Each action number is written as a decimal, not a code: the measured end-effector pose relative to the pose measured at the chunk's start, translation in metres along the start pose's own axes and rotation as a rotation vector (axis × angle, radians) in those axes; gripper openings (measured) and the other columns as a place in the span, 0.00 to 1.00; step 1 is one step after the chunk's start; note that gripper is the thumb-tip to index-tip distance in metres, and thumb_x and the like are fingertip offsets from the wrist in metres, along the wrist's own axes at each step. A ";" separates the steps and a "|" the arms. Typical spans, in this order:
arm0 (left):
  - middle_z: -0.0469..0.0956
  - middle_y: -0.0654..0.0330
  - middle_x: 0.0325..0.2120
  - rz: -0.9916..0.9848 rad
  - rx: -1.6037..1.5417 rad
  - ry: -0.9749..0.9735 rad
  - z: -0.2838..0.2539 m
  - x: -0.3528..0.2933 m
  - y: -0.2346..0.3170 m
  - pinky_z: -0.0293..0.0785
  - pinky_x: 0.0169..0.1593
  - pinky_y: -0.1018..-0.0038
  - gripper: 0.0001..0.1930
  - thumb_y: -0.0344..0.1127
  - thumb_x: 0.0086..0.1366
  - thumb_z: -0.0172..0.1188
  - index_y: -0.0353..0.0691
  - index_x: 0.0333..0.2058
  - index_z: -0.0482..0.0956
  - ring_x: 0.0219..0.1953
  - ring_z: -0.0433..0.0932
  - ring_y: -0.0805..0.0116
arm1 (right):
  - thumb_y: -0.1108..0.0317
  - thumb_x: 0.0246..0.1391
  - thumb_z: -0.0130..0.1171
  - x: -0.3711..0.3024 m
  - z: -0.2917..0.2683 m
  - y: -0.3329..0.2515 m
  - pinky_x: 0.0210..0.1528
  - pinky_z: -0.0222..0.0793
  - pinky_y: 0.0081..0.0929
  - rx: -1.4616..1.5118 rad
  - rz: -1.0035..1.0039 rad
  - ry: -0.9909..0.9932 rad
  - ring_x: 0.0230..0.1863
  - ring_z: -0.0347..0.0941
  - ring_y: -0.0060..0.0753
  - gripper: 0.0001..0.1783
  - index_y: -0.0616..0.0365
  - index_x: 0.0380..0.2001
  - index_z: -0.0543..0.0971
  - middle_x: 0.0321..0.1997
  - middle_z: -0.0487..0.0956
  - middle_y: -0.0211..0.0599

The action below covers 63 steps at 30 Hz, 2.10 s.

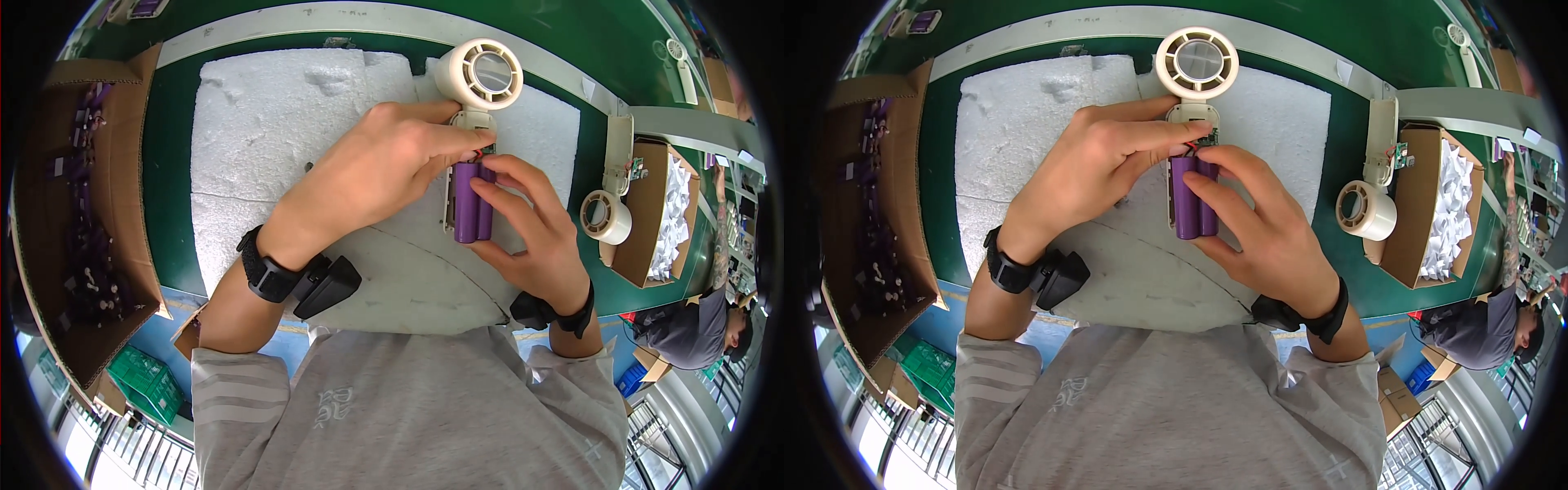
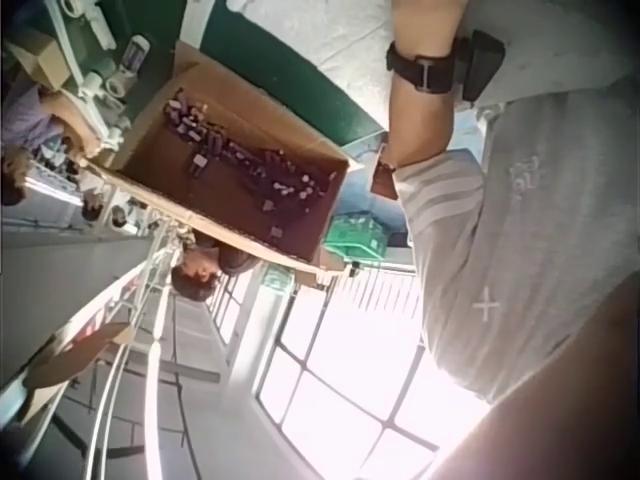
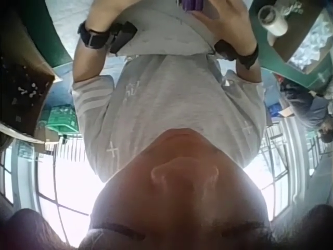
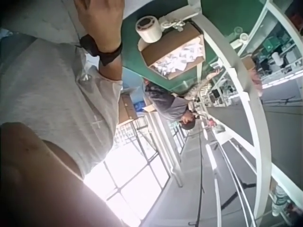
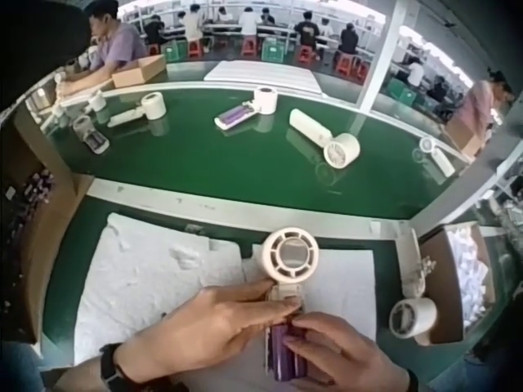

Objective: Assembling small handheld fans by installing internal components such as batteries and circuit boards into the plastic housing.

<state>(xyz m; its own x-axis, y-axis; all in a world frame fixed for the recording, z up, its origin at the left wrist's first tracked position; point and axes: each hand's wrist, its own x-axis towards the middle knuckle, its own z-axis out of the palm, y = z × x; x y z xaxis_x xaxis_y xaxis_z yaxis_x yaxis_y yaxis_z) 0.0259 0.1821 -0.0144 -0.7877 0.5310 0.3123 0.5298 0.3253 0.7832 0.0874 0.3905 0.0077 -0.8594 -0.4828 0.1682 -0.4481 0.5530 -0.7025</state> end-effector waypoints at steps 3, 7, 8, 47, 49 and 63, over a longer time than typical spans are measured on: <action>0.80 0.46 0.42 0.019 0.002 0.009 -0.001 0.000 -0.001 0.79 0.38 0.66 0.16 0.25 0.57 0.63 0.40 0.45 0.82 0.37 0.82 0.50 | 0.80 0.26 0.72 0.004 0.001 0.000 0.54 0.74 0.38 -0.081 -0.111 0.025 0.55 0.72 0.49 0.33 0.63 0.44 0.79 0.56 0.73 0.48; 0.80 0.46 0.42 0.001 -0.028 -0.003 -0.002 0.001 0.001 0.80 0.39 0.67 0.15 0.25 0.57 0.63 0.40 0.45 0.82 0.38 0.82 0.50 | 0.80 0.25 0.73 0.002 0.003 -0.002 0.54 0.74 0.38 -0.092 -0.086 0.044 0.56 0.71 0.50 0.32 0.62 0.44 0.79 0.56 0.74 0.46; 0.80 0.46 0.42 -0.001 -0.028 -0.003 -0.002 0.001 0.001 0.80 0.39 0.67 0.15 0.25 0.57 0.63 0.40 0.45 0.82 0.38 0.82 0.50 | 0.80 0.25 0.73 0.002 0.003 -0.002 0.54 0.74 0.38 -0.091 -0.087 0.042 0.56 0.71 0.50 0.32 0.62 0.44 0.79 0.56 0.74 0.46; 0.82 0.56 0.30 -0.210 -0.225 -0.067 -0.004 0.000 0.002 0.76 0.36 0.71 0.27 0.33 0.43 0.76 0.49 0.46 0.83 0.25 0.76 0.67 | 0.69 0.30 0.77 0.003 0.008 -0.016 0.47 0.75 0.35 -0.210 0.071 0.042 0.48 0.75 0.44 0.46 0.58 0.59 0.69 0.53 0.70 0.38; 0.82 0.57 0.31 -0.212 -0.208 -0.091 -0.006 0.001 0.004 0.76 0.37 0.72 0.27 0.31 0.44 0.75 0.48 0.47 0.82 0.27 0.76 0.69 | 0.69 0.31 0.77 0.000 0.008 -0.010 0.47 0.75 0.35 -0.225 0.044 0.044 0.48 0.75 0.44 0.45 0.59 0.58 0.69 0.54 0.70 0.38; 0.76 0.58 0.46 -0.131 -0.040 0.088 -0.001 0.010 -0.001 0.76 0.40 0.73 0.27 0.28 0.50 0.71 0.44 0.51 0.77 0.38 0.77 0.65 | 0.68 0.46 0.66 0.078 -0.014 0.031 0.46 0.75 0.41 -0.722 0.182 0.106 0.50 0.74 0.51 0.34 0.61 0.58 0.69 0.59 0.67 0.45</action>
<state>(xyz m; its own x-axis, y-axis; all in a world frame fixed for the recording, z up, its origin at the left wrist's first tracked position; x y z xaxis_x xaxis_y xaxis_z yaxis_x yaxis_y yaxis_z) 0.0172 0.1868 -0.0113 -0.8746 0.4152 0.2506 0.4092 0.3546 0.8407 0.0031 0.3793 0.0085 -0.9383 -0.2931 0.1837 -0.3150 0.9434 -0.1038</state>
